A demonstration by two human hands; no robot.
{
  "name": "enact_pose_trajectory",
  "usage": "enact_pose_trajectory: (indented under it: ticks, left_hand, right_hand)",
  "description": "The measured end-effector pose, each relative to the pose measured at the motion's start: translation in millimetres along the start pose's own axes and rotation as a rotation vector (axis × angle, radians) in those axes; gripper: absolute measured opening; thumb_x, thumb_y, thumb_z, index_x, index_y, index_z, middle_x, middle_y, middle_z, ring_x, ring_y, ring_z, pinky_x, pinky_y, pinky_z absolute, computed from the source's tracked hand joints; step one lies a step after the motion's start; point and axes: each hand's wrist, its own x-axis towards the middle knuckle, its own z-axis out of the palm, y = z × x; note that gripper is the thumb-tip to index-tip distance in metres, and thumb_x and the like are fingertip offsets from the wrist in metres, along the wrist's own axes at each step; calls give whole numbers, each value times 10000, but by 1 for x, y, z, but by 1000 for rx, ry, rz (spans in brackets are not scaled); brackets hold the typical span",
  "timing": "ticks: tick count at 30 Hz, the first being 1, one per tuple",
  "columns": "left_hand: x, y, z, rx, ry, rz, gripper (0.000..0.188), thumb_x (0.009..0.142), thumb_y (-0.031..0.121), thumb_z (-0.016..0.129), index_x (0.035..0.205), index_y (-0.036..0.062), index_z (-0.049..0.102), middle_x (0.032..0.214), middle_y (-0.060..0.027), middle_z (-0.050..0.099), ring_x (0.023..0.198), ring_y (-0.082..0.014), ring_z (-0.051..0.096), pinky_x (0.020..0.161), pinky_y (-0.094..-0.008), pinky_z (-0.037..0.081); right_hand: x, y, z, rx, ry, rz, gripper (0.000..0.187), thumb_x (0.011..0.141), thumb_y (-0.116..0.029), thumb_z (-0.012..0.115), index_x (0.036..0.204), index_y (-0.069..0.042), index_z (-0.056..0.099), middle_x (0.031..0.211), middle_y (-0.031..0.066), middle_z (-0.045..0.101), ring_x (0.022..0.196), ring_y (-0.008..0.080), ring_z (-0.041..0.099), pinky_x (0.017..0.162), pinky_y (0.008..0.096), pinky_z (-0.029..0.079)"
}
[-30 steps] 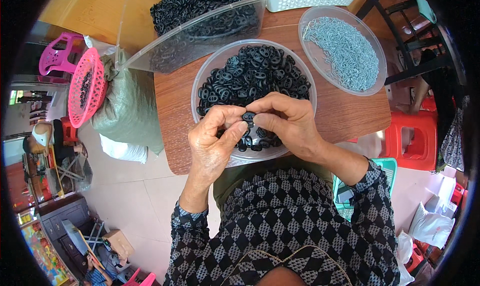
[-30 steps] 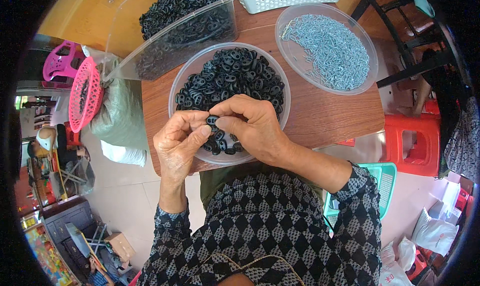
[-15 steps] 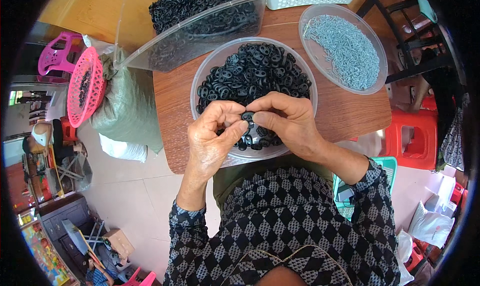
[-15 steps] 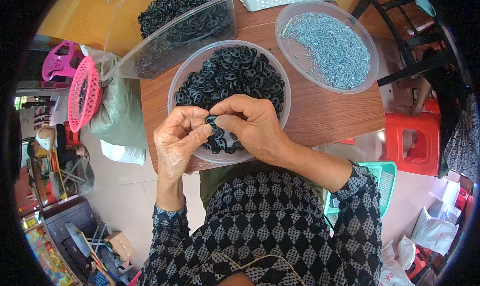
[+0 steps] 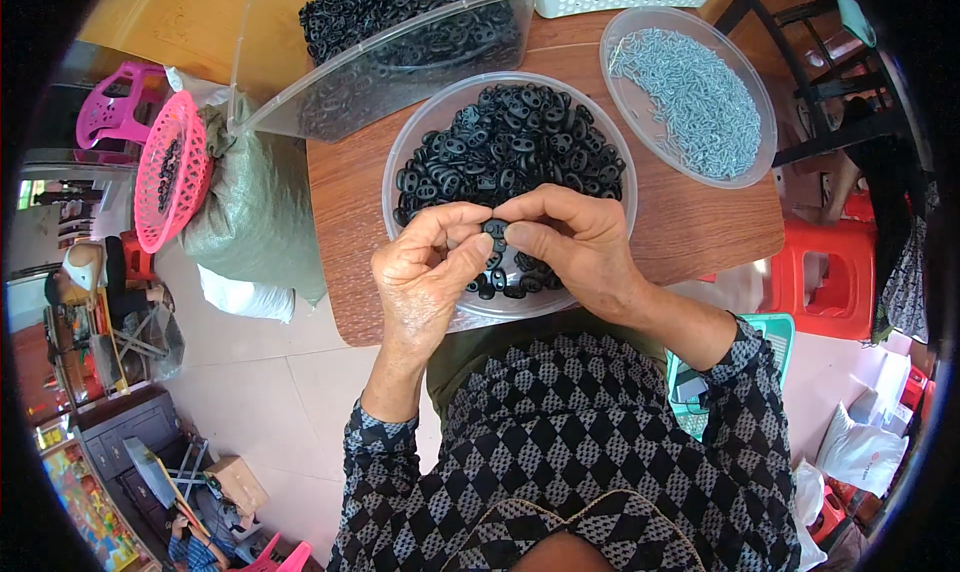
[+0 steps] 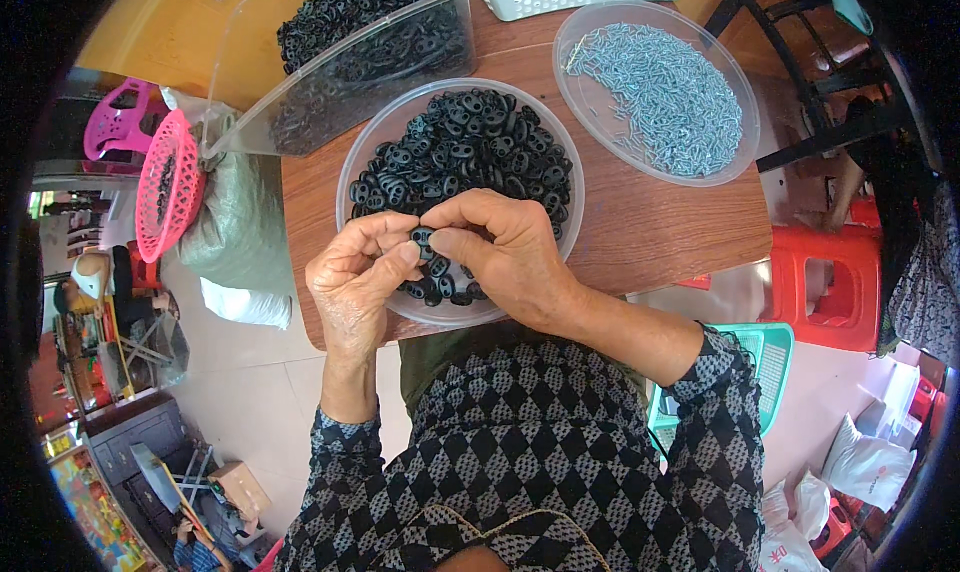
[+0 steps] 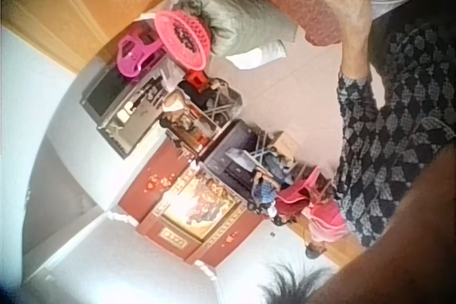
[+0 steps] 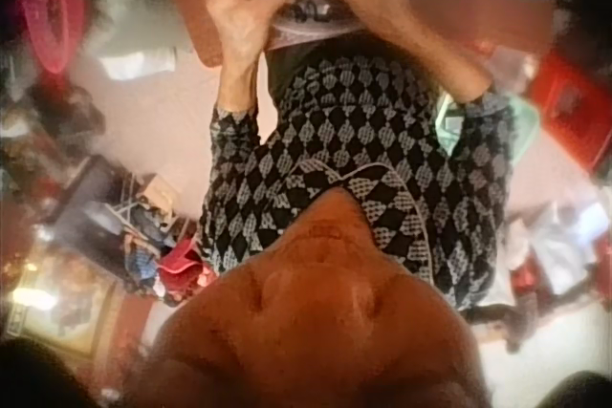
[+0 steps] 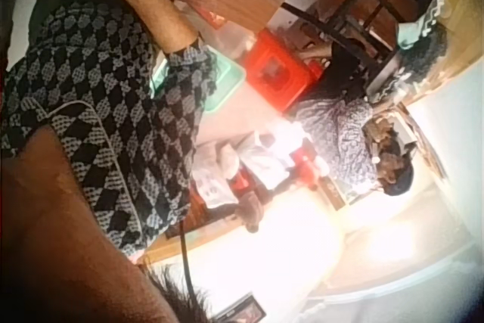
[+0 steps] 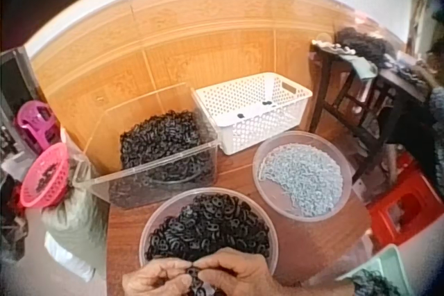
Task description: The person repeatedly picks small black plastic fasteners from a bowl and inserts small metal pins into them by hand. They handle the fasteners one at a time, inserting the pins and placing the assembled units back into the same bowl.
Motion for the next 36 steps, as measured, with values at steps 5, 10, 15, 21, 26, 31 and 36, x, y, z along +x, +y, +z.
enact_pose_trajectory:
  ticks: [5,10,15,21,26,31,36]
  left_hand:
    - [-4,-2,6,18,76,46,205,815,-32,640,1020,-31,638,816,-13,603,706,-42,529,614,-172,450]
    - [-4,-3,8,47,94,103,231,812,-30,641,1044,-30,642,862,-34,584,724,-56,527,619,-176,455]
    - [-4,-5,9,70,66,161,230,823,8,645,1050,-29,645,831,-32,571,717,-65,522,614,-174,449]
    - [-5,-4,13,167,91,250,241,817,47,661,1036,-53,642,810,-10,536,719,-69,490,620,-171,424]
    - [-7,-12,17,102,110,269,246,834,73,649,1052,-41,637,809,-10,527,707,-72,492,614,-180,425]
    - [-8,-15,18,58,111,259,241,843,51,631,1070,-28,633,810,-26,551,682,-71,514,594,-182,442]
    - [-6,-7,16,200,84,315,252,842,64,640,1070,-43,625,794,-20,550,696,-75,517,628,-186,454]
  right_hand:
    - [-2,3,4,91,10,25,174,778,-14,651,950,9,634,817,40,596,727,73,546,633,215,444]
    - [-2,-5,3,-85,-26,-85,272,734,-27,714,987,-7,616,792,13,550,684,71,506,599,210,433]
    - [-2,-4,3,-148,7,-157,278,705,-42,735,954,-9,616,754,28,534,667,103,507,574,229,437]
    - [-3,-2,4,-179,43,-208,262,701,-48,731,937,-11,624,730,40,539,655,131,512,564,250,426]
    - [-4,-2,4,-228,70,-260,218,706,-50,717,905,-19,635,707,43,547,643,157,509,573,276,416]
    - [-3,-2,3,-249,81,-302,203,703,-42,708,891,-19,637,711,43,549,641,158,505,575,277,414]
    - [-4,-5,4,-235,70,-258,194,716,-37,698,897,-10,632,718,51,553,650,159,506,589,278,418]
